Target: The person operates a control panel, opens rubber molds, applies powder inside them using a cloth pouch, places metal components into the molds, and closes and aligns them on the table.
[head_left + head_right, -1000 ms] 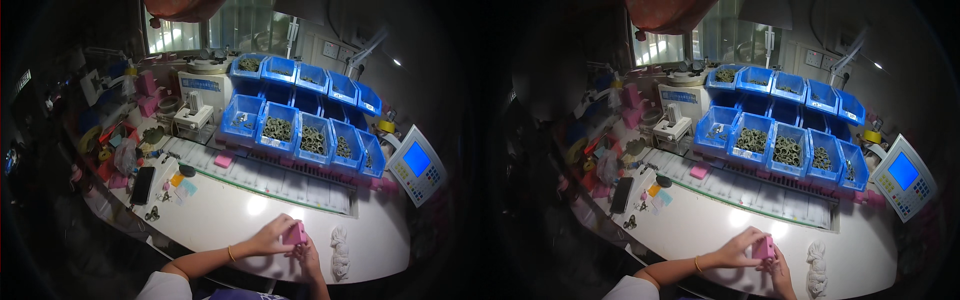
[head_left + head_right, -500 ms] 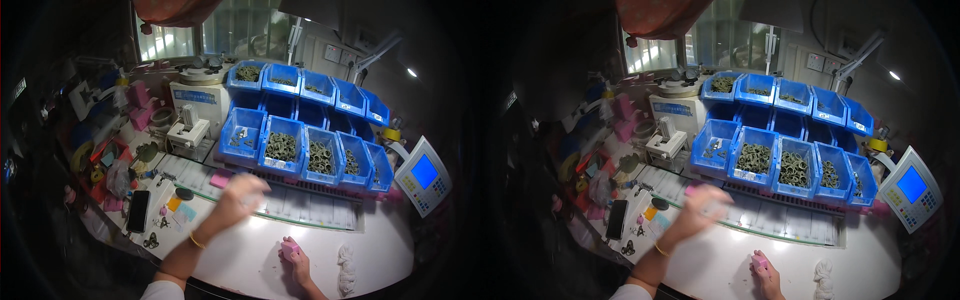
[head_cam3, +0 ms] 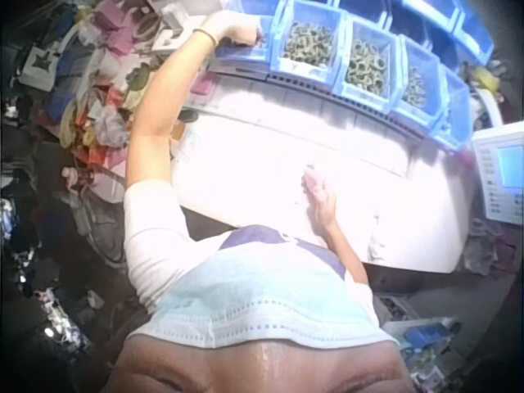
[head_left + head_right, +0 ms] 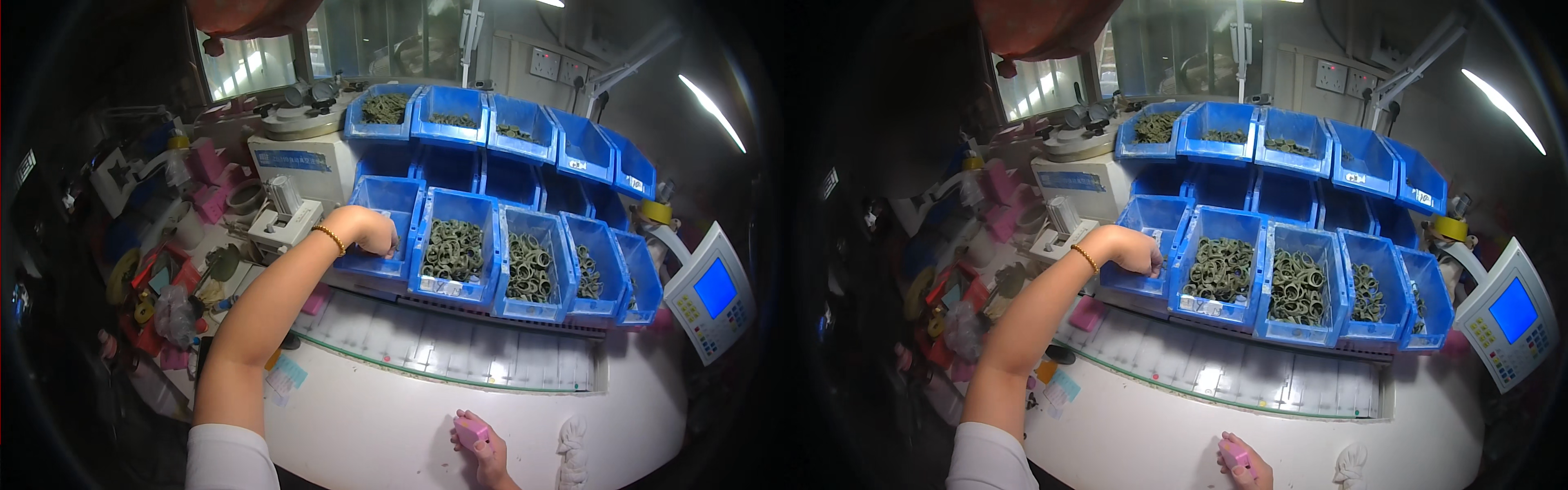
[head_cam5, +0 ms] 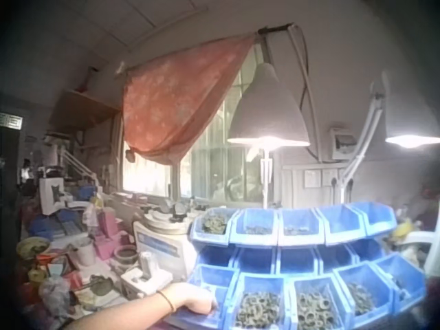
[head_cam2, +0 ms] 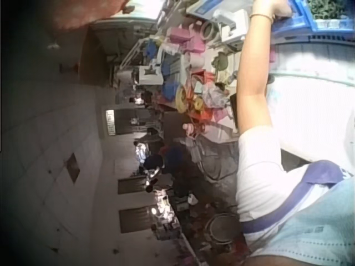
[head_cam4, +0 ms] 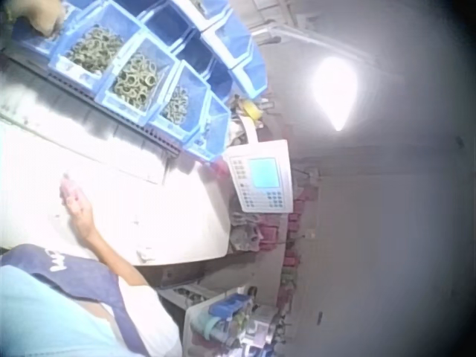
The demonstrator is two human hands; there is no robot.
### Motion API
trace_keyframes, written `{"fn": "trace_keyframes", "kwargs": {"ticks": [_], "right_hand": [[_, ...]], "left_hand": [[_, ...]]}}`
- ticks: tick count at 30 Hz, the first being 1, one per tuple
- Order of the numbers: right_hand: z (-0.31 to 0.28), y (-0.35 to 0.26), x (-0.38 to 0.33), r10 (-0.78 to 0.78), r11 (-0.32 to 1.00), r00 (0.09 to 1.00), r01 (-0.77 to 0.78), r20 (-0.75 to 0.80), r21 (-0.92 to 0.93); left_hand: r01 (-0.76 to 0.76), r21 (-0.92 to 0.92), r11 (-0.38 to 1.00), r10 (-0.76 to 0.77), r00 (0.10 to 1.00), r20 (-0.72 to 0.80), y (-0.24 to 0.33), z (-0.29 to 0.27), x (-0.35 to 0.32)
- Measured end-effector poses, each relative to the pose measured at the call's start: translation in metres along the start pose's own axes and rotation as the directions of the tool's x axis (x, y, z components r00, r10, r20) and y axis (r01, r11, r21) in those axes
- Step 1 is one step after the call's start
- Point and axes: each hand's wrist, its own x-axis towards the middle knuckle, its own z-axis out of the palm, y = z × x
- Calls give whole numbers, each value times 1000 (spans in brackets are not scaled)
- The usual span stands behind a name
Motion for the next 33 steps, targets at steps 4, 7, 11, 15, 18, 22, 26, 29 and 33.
{"fn": "trace_keyframes", "kwargs": {"ticks": [4,7,11,15,18,22,26,29,33], "right_hand": [[-4,5,1,37,999,998,-35,52,-34],[-1,2,1,-5,999,998,8,69,-41],[3,-1,2,-27,998,997,31,75,-49],[2,-2,1,-23,997,995,30,95,-72],[7,-12,0,8,993,1000,-6,19,-117],[0,1,12,-69,998,998,69,1,-12],[-6,6,16,-121,992,991,122,57,-29],[-4,7,14,-137,989,988,140,69,-39],[-8,7,17,-133,989,986,139,97,-56]], "left_hand": [[-93,-132,987,70,983,-172,-14,-4,11],[-47,-115,992,-1,921,-390,-23,-6,22],[-89,-418,904,-87,919,-384,-28,-18,5],[-123,-245,962,-88,709,-700,-29,-25,-34],[-135,-198,971,-75,613,-786,-27,-16,-66],[-135,-297,945,-148,633,-760,-13,20,-111],[34,-77,996,-81,614,-785,-7,61,-112],[65,48,997,5,541,-841,-17,75,-79],[185,125,975,-11,599,-801,-18,69,-40]]}}
